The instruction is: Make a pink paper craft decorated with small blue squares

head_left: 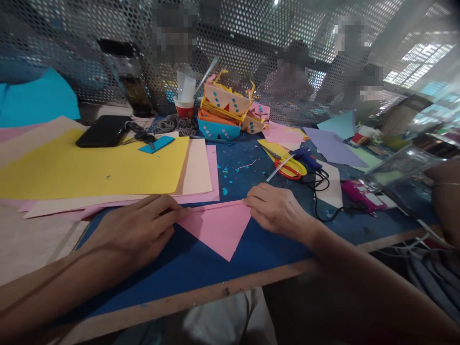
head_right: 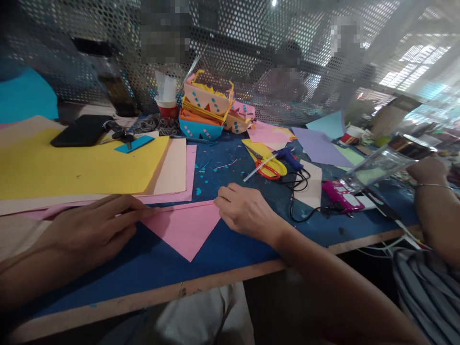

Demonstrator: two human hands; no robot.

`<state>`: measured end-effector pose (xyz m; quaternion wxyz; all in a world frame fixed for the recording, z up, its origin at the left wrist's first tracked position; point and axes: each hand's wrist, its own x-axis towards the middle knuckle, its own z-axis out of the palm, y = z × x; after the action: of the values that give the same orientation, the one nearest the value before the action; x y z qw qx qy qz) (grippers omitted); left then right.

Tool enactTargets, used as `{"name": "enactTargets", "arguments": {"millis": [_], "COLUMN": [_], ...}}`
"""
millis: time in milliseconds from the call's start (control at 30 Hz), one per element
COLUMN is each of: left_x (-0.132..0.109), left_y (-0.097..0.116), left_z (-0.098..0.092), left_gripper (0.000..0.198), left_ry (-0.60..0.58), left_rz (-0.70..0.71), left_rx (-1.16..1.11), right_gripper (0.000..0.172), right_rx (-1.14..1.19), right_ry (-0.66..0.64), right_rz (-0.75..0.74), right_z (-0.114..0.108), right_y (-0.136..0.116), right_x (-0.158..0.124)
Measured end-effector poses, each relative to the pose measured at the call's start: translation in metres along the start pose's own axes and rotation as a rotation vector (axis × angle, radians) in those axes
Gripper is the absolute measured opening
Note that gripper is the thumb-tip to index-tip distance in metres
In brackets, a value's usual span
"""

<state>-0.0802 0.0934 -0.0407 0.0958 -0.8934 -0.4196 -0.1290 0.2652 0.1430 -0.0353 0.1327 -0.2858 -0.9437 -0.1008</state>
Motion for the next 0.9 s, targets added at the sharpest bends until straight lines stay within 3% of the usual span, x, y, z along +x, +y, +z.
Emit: {"name": "enactTargets", "arguments": {"millis": [167, 300, 467, 700, 900], "left_x": [0.009, 0.020, 0.030, 0.029, 0.027], "left_y": [-0.003, -0.006, -0.012, -0.014, -0.013], "left_z": [0.007, 0.012, 0.014, 0.018, 0.020], "left_gripper": [0.037, 0.036, 0.029, 0.029, 0.028], "left_ry": [0.022, 0.050, -0.018, 0.012, 0.063], "left_rz": [0.056, 0.035, -0.090, -0.118, -0.081], "left_rx": [0.001, -0.103, -0.331, -0.437, -0.427], "right_gripper": [0.024, 0.023, 0.016, 0.010, 0.010], "right_rx": [0.071, 0.266, 0.568, 0.689, 0.717], "right_ry": [0.021, 0.025, -0.074, -0.276, -0.311], "right_rz": [0.017, 0.192, 0.411, 0.523, 0.530], "right_z": [-0.001, -0.010, -0.022, -0.004, 0.002], "right_y": [0.002, 0.002, -0.006, -0.012, -0.008], "right_x": [0.004, 0.016, 0.048, 0.079, 0.080]}}
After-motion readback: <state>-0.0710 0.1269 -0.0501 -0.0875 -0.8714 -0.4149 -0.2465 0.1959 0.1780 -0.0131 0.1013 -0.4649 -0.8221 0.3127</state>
